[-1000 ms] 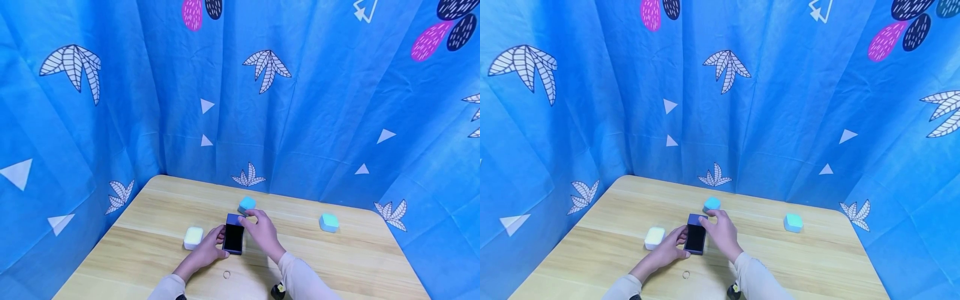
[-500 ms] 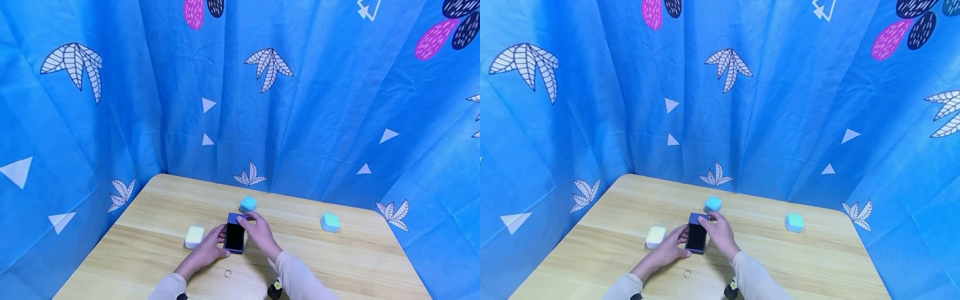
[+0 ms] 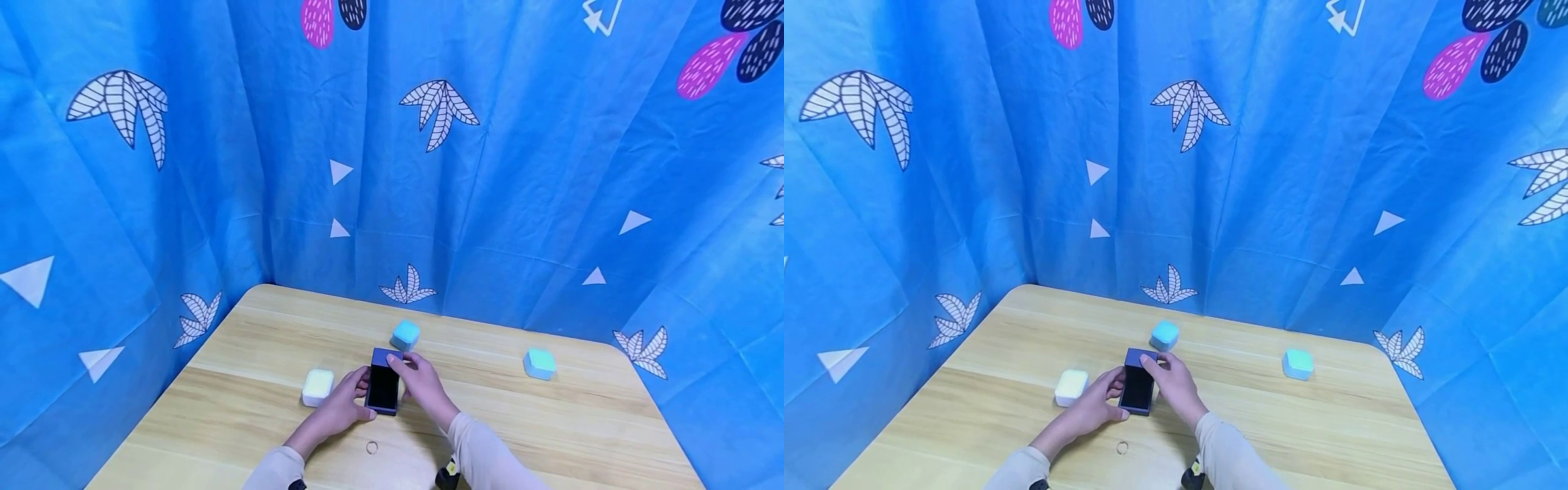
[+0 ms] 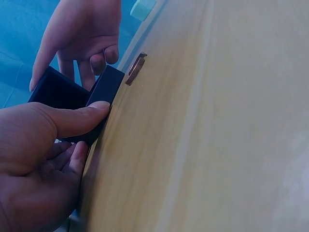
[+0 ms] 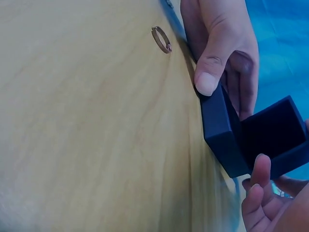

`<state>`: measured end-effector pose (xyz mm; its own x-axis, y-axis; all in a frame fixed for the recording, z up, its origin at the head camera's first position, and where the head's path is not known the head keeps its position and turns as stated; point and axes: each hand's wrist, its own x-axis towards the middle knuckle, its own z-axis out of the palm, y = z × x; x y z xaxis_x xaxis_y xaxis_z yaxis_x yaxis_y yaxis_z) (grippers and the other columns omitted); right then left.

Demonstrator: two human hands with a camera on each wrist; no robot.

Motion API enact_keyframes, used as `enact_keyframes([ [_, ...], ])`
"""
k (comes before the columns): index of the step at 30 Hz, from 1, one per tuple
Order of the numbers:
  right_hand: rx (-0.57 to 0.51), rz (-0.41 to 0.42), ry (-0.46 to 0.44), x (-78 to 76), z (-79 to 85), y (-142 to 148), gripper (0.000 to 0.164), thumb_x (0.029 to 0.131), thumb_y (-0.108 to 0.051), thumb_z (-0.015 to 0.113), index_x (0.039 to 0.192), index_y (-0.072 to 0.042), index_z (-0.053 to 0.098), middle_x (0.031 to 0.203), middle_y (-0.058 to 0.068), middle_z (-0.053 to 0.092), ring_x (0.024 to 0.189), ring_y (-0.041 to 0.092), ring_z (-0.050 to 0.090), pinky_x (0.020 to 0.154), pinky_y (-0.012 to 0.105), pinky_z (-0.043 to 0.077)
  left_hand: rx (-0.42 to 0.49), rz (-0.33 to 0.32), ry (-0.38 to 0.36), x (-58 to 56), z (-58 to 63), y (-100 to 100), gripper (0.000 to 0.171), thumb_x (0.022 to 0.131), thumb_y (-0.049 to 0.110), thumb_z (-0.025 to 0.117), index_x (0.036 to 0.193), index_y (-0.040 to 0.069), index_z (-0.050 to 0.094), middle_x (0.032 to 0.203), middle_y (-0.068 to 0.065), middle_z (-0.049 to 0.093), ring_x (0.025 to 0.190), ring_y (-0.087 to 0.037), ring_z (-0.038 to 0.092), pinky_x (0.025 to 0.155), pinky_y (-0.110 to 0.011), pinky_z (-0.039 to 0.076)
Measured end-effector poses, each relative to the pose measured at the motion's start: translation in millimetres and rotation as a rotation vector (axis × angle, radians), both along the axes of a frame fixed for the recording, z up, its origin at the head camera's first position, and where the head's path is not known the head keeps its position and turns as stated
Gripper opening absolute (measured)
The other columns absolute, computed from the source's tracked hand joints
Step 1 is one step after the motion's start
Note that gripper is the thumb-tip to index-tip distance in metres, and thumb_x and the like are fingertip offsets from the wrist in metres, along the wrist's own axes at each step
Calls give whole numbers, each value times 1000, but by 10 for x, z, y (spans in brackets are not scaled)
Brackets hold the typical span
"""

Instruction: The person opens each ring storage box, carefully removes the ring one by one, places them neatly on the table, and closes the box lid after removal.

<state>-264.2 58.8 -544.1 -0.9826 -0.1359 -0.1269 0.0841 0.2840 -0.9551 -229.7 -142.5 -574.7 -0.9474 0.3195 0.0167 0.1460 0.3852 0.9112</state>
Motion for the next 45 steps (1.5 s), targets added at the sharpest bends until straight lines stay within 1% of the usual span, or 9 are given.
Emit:
enact_keyframes([
  [4,-29,11,-23,6,-23,2,77,90,-62,63,139,-3,54,114,12,69,61,17,51,55,30,51,-2,5,5,-4,-6,3,85,79,0,80,151,-5,35,136,-18,51,124,-32,53,107,-46,47],
  [12,-67,15,-25,52,-54,-8,74,92,-59,64,141,-6,52,121,12,65,60,16,49,57,28,49,-14,10,18,-3,-9,7,86,78,3,81,151,-4,36,135,-18,52,122,-32,55,106,-46,48],
  [18,-85,26,-19,86,-69,-15,74,92,-58,63,144,-6,50,126,13,61,61,16,49,56,28,47,-11,10,37,2,-12,3,86,77,2,82,150,-6,37,132,-18,53,120,-32,55,104,-46,49],
  [21,-92,30,-8,100,-74,-13,71,93,-57,64,143,-8,51,130,15,59,60,16,48,55,27,47,-12,10,34,2,-12,0,87,77,3,82,150,-6,36,132,-18,53,120,-32,55,104,-45,49],
  [26,-94,39,19,121,-97,-9,65,94,-53,65,141,-9,54,130,16,58,59,15,48,54,25,46,-14,10,30,-5,-18,-9,88,77,4,82,151,-6,35,133,-18,53,120,-32,56,104,-45,49],
  [29,-94,50,38,125,-117,-3,65,94,-51,66,142,-8,54,130,16,58,60,15,49,55,26,47,-20,8,37,-10,-19,-12,87,78,3,82,151,-7,35,132,-19,53,119,-33,57,104,-46,49],
  [36,-80,69,57,157,-115,18,69,93,-48,69,146,-8,51,132,17,58,65,16,52,58,27,50,-28,20,8,0,14,-5,88,78,4,82,151,-5,35,132,-18,53,119,-32,58,106,-49,48],
  [42,-57,78,82,196,-106,38,68,94,-42,69,148,-8,48,136,18,57,65,16,55,57,29,51,-17,12,12,13,7,2,89,77,2,82,151,-7,34,133,-21,53,118,-34,58,105,-50,48],
  [45,-56,88,88,202,-110,53,68,93,-40,71,149,-8,48,139,19,56,74,17,60,60,30,54,-23,18,1,12,5,4,89,78,4,82,152,-6,33,133,-20,53,118,-33,58,106,-51,47],
])
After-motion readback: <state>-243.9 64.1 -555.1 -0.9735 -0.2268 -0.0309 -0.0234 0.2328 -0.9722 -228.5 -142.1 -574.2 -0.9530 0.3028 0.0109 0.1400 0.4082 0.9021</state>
